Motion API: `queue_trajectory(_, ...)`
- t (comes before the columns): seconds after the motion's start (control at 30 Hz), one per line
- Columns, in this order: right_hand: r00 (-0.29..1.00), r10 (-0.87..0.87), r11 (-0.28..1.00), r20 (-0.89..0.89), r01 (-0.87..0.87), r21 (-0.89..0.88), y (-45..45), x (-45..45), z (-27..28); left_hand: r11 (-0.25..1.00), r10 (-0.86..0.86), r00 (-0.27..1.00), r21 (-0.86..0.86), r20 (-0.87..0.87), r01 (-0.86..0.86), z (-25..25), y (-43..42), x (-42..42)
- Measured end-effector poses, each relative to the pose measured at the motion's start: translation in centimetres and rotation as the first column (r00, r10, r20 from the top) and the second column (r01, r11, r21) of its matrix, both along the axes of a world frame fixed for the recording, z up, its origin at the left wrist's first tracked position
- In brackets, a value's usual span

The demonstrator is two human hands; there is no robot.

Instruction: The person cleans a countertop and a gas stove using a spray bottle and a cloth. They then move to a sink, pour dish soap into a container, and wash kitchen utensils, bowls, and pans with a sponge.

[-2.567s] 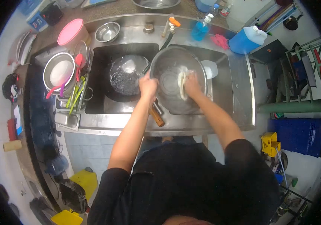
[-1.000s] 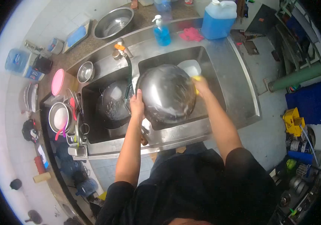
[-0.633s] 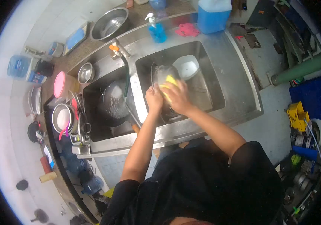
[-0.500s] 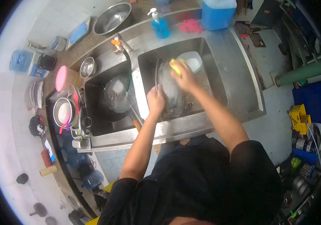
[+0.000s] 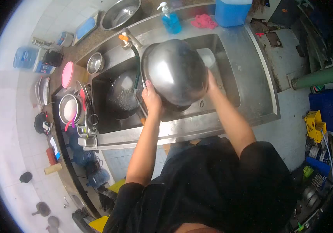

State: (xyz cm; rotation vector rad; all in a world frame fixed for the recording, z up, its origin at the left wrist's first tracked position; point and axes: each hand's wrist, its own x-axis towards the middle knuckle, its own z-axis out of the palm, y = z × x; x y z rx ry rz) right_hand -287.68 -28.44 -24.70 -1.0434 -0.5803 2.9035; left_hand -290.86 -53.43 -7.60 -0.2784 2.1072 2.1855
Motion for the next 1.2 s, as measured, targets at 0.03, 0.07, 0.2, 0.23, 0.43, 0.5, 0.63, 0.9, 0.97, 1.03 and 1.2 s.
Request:
queue_trajectory(0.03, 0.999, 0.049, 0.992, 0.004, -0.049, 0.114, 1.9, -1.7, 0.2, 0.978, -0.154, 0.987, -0.148, -0.051, 0.145, -0.2, -0.9, -0.3)
queue_trajectory(0.07, 0.994, 0.105, 0.969, 0.014, -0.105, 0.225, 2.9, -2.9, 1.3, 0.935, -0.286, 0.954, -0.243, -0.086, 0.258, 0.7, -1.6, -0.1)
queue_trajectory(0.2, 0.971, 0.193, 0.696, 0.144, -0.239, 0.677, 1.2, -5.9, 10.3, 0.778, -0.492, 0.844, -0.543, -0.213, 0.317, 1.2, -0.5, 0.7)
queue_trajectory(0.23, 0.986, 0.167, 0.458, 0.026, -0.101, 0.883, -0.4, -5.7, 9.8, 0.763, -0.480, 0.864, -0.559, -0.155, 0.324, 0.8, 0.5, 0.7)
queue_trajectory(0.43, 0.987, 0.109, 0.513, 0.120, -0.159, 0.844, -7.0, 4.4, 3.2, 0.880, -0.139, 0.974, -0.473, -0.176, 0.040, -1.8, 4.8, 2.6)
queue_trajectory(0.5, 0.919, 0.158, 0.911, 0.362, -0.277, 0.306, -4.3, 3.6, 0.0, 0.769, -0.298, 0.930, -0.631, -0.214, 0.101, -3.0, 6.3, 4.4)
queue_trajectory(0.63, 0.929, 0.191, 0.740, 0.318, -0.349, 0.575, 2.8, -1.1, -4.8, 0.601, -0.438, 0.897, -0.760, -0.058, 0.245, -7.1, 8.8, 5.5)
queue_trajectory(0.9, 0.800, 0.294, -0.202, 0.523, -0.483, 0.852, 11.7, -10.3, -5.2, 0.287, -0.596, 0.732, -0.764, 0.330, 0.578, -17.8, 11.0, 5.2)
queue_trajectory(0.97, 0.716, 0.305, -0.618, 0.628, -0.354, 0.703, 12.4, -12.6, -9.0, 0.188, -0.670, 0.664, -0.790, 0.331, 0.584, -18.9, 12.5, 5.7)
queue_trajectory(1.03, 0.575, 0.308, -0.716, 0.758, -0.386, 0.582, 12.7, -13.8, -11.6, 0.103, -0.690, 0.594, -0.756, 0.413, 0.646, -18.9, 13.1, 6.3)
queue_trajectory(1.2, 0.298, 0.318, -0.786, 0.900, -0.448, 0.426, 14.2, -16.0, -18.1, 0.609, -0.574, 0.818, -0.687, -0.037, 0.397, -10.1, 6.8, 0.9)
